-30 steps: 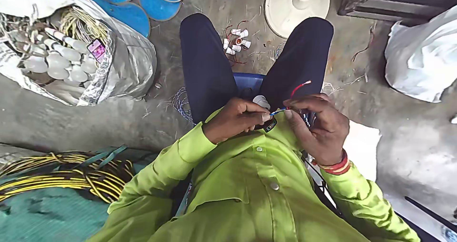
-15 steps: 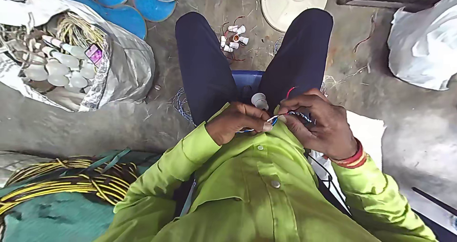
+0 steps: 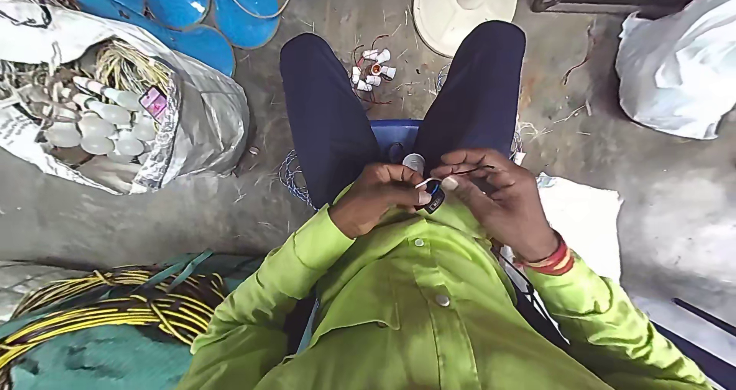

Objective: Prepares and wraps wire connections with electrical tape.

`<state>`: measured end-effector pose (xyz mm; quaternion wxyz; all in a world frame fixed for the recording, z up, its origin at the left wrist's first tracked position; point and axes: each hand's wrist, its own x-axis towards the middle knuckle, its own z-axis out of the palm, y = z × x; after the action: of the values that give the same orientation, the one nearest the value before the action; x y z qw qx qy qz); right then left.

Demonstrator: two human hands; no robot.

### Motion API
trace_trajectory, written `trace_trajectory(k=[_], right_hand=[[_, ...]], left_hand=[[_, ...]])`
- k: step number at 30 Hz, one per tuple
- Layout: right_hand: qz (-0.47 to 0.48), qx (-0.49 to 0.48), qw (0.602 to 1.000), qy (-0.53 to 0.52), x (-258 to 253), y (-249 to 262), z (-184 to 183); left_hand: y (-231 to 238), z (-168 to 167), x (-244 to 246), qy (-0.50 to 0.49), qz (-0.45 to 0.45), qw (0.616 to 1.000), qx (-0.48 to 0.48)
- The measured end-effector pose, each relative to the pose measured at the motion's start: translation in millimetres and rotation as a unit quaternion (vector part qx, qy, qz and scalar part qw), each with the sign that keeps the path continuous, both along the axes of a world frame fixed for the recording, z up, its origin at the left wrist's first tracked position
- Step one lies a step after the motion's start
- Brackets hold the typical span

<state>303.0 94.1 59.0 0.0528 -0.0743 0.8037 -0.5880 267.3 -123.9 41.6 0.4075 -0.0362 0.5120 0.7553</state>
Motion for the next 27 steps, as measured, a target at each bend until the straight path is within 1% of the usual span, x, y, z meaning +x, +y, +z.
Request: trace_trajectory(k=[1,3,4,6,8,10,12,15,17,19,21,23,25,27], right_hand=[[0.007,-0.019,1.0,-0.013,-0.8,2.9,2.2],[0.003,-0.04,0.999,-0.008,-0.8,6.8,4.0],[-0.007,-0.03,0.999,0.009,0.4,8.6,3.6],[-0.043,0.021,0.997,0.063,4.1,9.9,2.0],[-0.063,0.052,0.989,0.122,5.7,10.6,2.2],[-0.054,0.068,0.982,0.167,5.5,11.6,4.5],[-0.021,0.085,0.978,0.19,5.5,12.4,8.7],[0.036,0.147,0.965,0.213,6.2,10.2,15.5],[0.047,0.166,0.963,0.207,6.5,7.2,16.9],[0.039,0.161,0.972,0.167,6.4,5.4,17.7],[0.024,0.127,0.986,0.109,5.3,4.3,17.4],[0.005,0.068,0.996,0.064,2.8,3.2,14.4],[-0.004,0.023,0.999,0.039,1.6,3.3,11.3],[0.001,0.01,0.999,0.03,1.6,3.2,7.9]], left_hand=[[-1.0,-0.1,-1.3,-0.034,0.0,0.999,0.014],[-1.9,-0.7,-2.9,-0.065,-0.002,0.997,0.029],[-2.2,-1.9,-3.0,-0.074,-0.002,0.997,0.036],[-2.9,-4.0,-1.6,-0.079,-0.003,0.996,0.047],[-3.6,-2.7,-0.8,-0.079,-0.002,0.996,0.041],[-3.0,0.3,-1.4,-0.074,-0.003,0.997,0.027],[-2.4,1.6,-1.1,-0.066,0.0,0.998,0.019],[-2.8,0.5,2.4,-0.02,0.013,1.0,0.014],[-1.2,0.6,5.1,0.027,0.029,0.999,0.003],[1.3,-0.8,8.3,0.095,0.044,0.995,-0.005],[4.1,-1.2,11.3,0.145,0.056,0.988,-0.017],[6.0,0.1,12.1,0.171,0.062,0.983,-0.031],[7.6,-0.5,13.1,0.193,0.066,0.978,-0.041],[8.2,-1.5,13.4,0.226,0.065,0.97,-0.052]])
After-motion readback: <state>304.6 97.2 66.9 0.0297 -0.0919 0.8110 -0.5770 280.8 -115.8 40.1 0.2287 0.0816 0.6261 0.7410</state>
